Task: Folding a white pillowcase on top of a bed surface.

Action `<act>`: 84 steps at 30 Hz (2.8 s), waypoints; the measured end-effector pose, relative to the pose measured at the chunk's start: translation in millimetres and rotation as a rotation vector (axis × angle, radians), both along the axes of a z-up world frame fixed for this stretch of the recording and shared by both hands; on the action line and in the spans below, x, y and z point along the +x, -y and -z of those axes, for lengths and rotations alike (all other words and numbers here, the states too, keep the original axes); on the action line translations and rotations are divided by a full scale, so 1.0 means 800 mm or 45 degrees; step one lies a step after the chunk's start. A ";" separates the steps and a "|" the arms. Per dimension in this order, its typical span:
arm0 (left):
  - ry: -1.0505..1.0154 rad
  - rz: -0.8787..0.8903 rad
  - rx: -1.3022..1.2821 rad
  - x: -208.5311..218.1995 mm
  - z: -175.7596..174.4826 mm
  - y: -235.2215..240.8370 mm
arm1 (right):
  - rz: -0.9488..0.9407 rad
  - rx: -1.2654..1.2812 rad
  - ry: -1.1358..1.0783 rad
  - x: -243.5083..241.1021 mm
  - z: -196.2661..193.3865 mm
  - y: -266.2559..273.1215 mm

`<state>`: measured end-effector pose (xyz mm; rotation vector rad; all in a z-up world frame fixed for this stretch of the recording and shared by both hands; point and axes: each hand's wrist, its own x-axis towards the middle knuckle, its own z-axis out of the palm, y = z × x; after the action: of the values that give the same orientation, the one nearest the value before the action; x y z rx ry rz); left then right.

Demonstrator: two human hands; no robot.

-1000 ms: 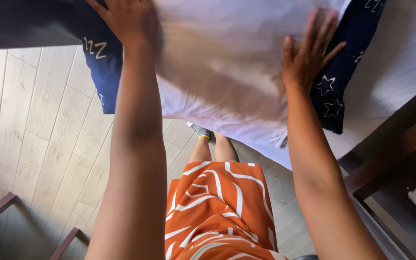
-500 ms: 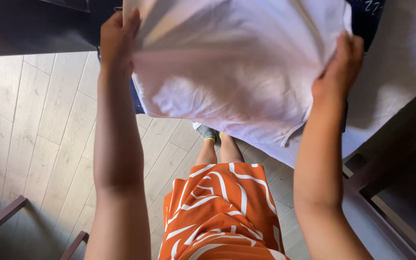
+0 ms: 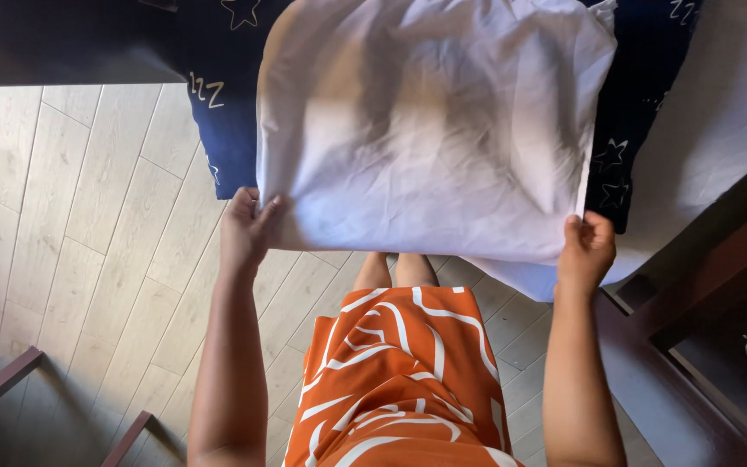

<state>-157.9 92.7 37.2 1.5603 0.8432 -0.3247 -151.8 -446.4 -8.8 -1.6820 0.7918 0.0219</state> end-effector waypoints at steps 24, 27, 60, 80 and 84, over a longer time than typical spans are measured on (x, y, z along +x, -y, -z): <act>0.544 1.393 1.143 0.286 0.048 0.206 | -1.243 -1.468 -0.340 0.290 -0.041 -0.192; 0.475 1.169 1.237 0.291 0.030 0.129 | -1.244 -1.461 -0.341 0.295 -0.032 -0.183; 0.113 0.752 1.509 0.288 0.050 0.089 | -1.115 -1.458 -0.235 0.337 -0.029 -0.113; 0.500 1.230 1.178 0.261 0.004 0.155 | -1.024 -1.560 -0.130 0.336 0.029 -0.083; 0.165 1.038 1.396 0.238 0.005 0.109 | -1.053 -1.460 -0.197 0.342 0.005 -0.098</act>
<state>32.8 5.5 33.5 2.9047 0.1842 -0.3434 121.9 -367.6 -12.6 -3.0348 0.0938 0.3242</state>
